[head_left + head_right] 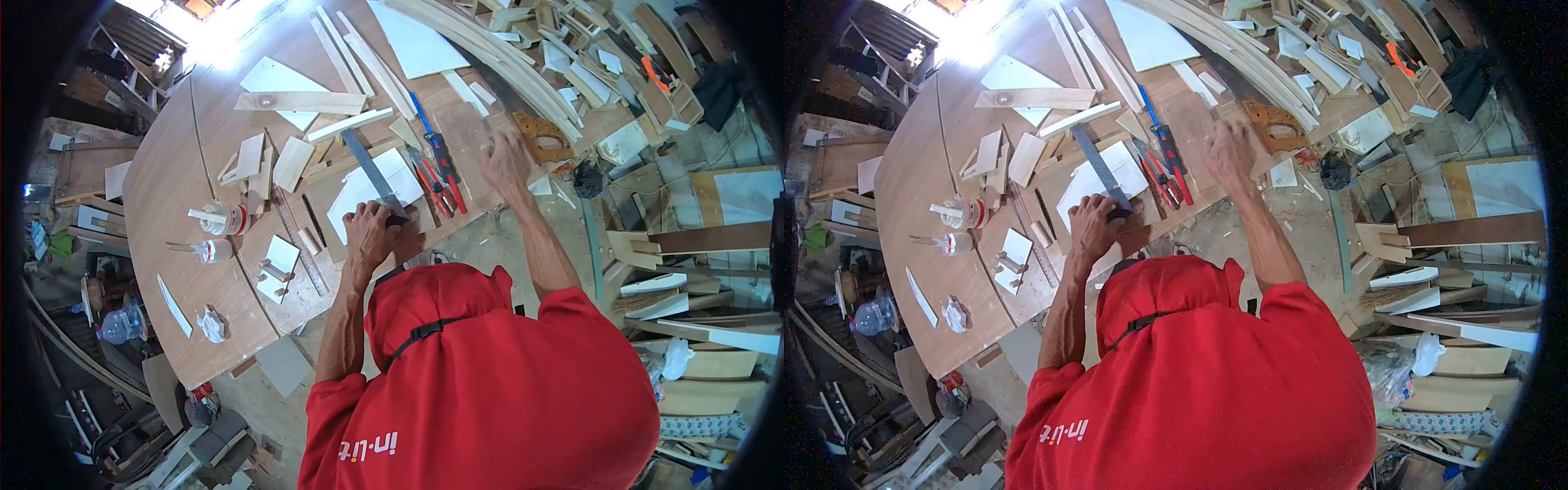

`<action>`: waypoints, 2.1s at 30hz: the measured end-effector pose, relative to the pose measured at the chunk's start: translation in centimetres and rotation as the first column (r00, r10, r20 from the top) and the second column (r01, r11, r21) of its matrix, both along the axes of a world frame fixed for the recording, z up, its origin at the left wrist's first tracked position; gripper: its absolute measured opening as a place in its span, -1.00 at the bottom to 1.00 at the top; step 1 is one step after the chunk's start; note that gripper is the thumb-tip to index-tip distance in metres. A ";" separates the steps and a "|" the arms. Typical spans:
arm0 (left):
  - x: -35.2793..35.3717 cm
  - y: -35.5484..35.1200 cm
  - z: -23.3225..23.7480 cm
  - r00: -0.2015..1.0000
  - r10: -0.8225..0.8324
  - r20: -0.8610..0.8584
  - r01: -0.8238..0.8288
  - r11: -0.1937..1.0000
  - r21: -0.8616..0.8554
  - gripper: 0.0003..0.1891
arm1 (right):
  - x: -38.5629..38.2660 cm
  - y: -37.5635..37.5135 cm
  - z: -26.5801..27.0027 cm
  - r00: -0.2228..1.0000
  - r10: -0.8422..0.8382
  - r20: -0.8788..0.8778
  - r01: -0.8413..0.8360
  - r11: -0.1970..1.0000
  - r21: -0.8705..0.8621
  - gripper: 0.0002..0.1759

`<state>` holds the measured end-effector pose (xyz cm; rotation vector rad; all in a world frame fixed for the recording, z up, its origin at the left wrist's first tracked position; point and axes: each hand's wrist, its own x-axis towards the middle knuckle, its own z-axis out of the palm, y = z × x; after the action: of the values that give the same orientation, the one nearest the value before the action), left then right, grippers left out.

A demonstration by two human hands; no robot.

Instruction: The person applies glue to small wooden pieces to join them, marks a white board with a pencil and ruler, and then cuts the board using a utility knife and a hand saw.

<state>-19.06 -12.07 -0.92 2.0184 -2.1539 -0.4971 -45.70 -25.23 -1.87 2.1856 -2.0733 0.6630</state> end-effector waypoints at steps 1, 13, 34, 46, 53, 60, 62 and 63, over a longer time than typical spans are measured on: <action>-0.1 0.0 -0.3 0.998 -0.059 0.027 0.059 0.998 0.015 -0.56 | 0.7 1.1 0.1 0.986 0.070 0.152 -0.085 0.992 0.098 -0.68; 0.0 0.8 -1.0 0.977 -0.198 -0.079 0.177 0.959 -0.220 -0.57 | 9.1 8.0 -0.6 0.770 0.172 0.615 -0.538 0.693 0.480 -0.58; 2.5 -0.5 -1.8 0.986 0.145 -0.077 -0.152 0.984 -0.090 0.05 | -5.9 -3.4 -2.4 0.789 -0.133 0.600 0.041 0.985 0.165 -0.67; 2.7 -1.1 -2.1 0.986 0.163 -0.020 -0.164 0.986 -0.024 -0.13 | -8.7 -6.9 -3.6 0.863 -0.115 0.492 0.048 0.988 0.146 -0.61; 2.7 -1.1 -2.2 0.986 0.159 -0.054 -0.162 0.985 -0.052 -0.16 | -6.7 -5.3 -2.8 0.962 -0.120 0.247 0.124 0.992 0.001 -0.70; 2.5 -1.1 -2.0 0.981 0.191 -0.014 -0.191 0.981 -0.011 -0.13 | 3.0 1.7 2.5 0.951 0.163 0.263 -0.274 0.842 0.465 -0.71; 2.6 -1.2 -2.4 0.979 0.200 -0.027 -0.201 0.979 -0.027 -0.14 | 4.9 3.0 1.6 0.949 0.232 0.214 -0.314 0.750 0.583 -0.66; 2.6 -1.1 -2.6 0.982 0.186 -0.028 -0.188 0.980 -0.059 -0.15 | 5.6 3.9 1.0 0.953 0.248 0.176 -0.304 0.776 0.552 -0.61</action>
<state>-16.41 -13.19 -3.48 2.1429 -1.9168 -0.4190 -40.08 -21.38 -0.88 2.8737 -2.2376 0.1411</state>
